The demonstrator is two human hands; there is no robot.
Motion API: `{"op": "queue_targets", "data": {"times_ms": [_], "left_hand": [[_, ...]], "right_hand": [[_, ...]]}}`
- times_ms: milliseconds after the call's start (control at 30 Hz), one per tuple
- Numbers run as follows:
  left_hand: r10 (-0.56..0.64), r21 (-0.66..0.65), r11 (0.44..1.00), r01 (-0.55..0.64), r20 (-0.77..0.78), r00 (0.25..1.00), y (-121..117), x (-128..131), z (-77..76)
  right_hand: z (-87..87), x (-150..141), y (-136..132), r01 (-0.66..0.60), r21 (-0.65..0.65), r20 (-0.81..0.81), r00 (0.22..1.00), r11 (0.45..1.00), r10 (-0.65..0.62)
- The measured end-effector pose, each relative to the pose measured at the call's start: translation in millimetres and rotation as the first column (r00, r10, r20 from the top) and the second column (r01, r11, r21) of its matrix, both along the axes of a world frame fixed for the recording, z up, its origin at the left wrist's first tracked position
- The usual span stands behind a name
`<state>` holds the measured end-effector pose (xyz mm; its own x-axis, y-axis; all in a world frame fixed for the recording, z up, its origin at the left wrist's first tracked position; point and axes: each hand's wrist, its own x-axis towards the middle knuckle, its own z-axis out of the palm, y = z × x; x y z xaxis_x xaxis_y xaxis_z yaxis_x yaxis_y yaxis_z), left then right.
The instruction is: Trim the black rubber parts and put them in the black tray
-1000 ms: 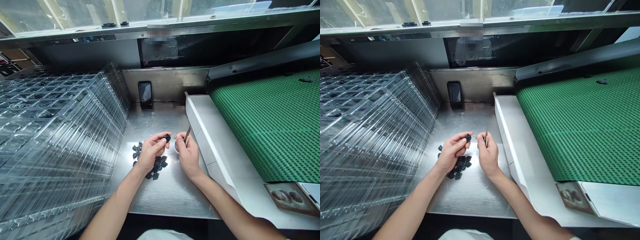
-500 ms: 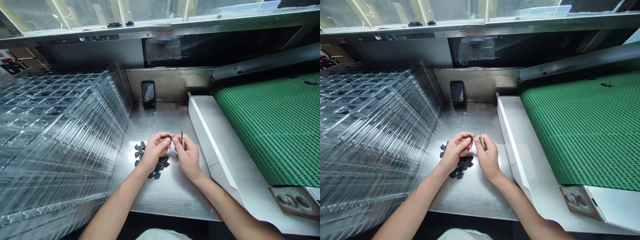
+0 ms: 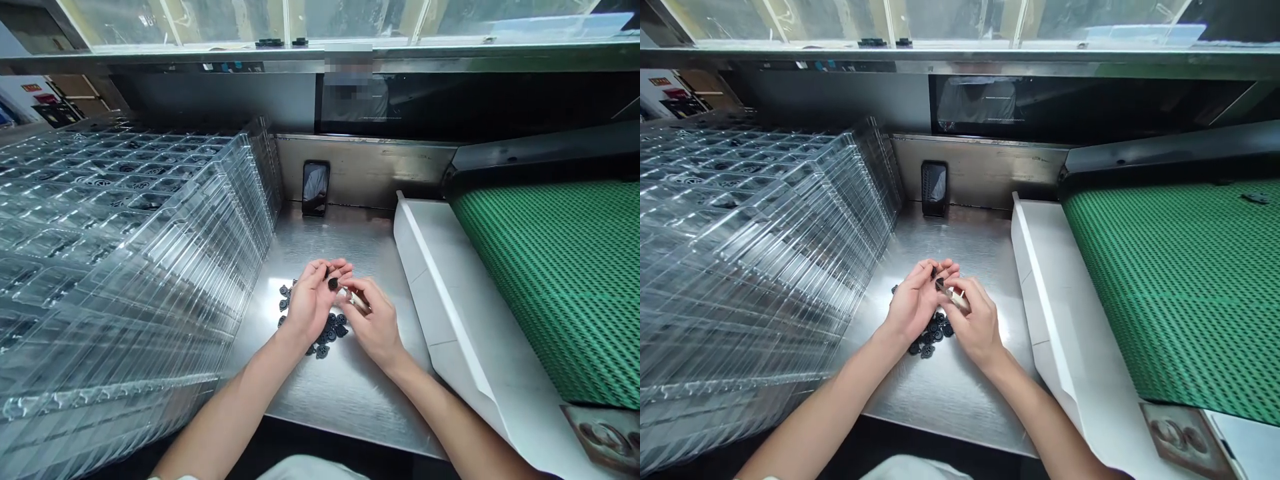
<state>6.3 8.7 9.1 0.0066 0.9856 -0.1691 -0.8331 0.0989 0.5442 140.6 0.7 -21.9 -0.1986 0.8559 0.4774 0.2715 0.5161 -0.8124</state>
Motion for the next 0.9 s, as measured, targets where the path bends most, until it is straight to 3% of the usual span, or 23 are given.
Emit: {"op": "queue_targets", "data": {"times_ms": [200,467,767,900], "left_hand": [[-0.08,0.089,0.993,0.082,-0.03,0.996,-5,5,-2.8],[-0.119,0.147,0.98,0.136,-0.121,0.985,-10,5,-1.5],[-0.096,0.143,0.982,0.127,-0.205,0.974,-10,8,2.1],[-0.026,0.074,0.996,0.039,-0.171,0.985,-6,4,-0.5]], "right_hand": [[-6.4,-1,6,0.064,-0.051,-0.016,0.998,0.997,-0.064],[-1.0,0,5,0.118,-0.163,-0.053,0.99,0.98,-0.128],[3.3,2,5,0.113,-0.229,-0.073,0.989,0.967,-0.133],[6.5,4,4,0.085,-0.239,-0.114,0.987,0.967,-0.114]]}}
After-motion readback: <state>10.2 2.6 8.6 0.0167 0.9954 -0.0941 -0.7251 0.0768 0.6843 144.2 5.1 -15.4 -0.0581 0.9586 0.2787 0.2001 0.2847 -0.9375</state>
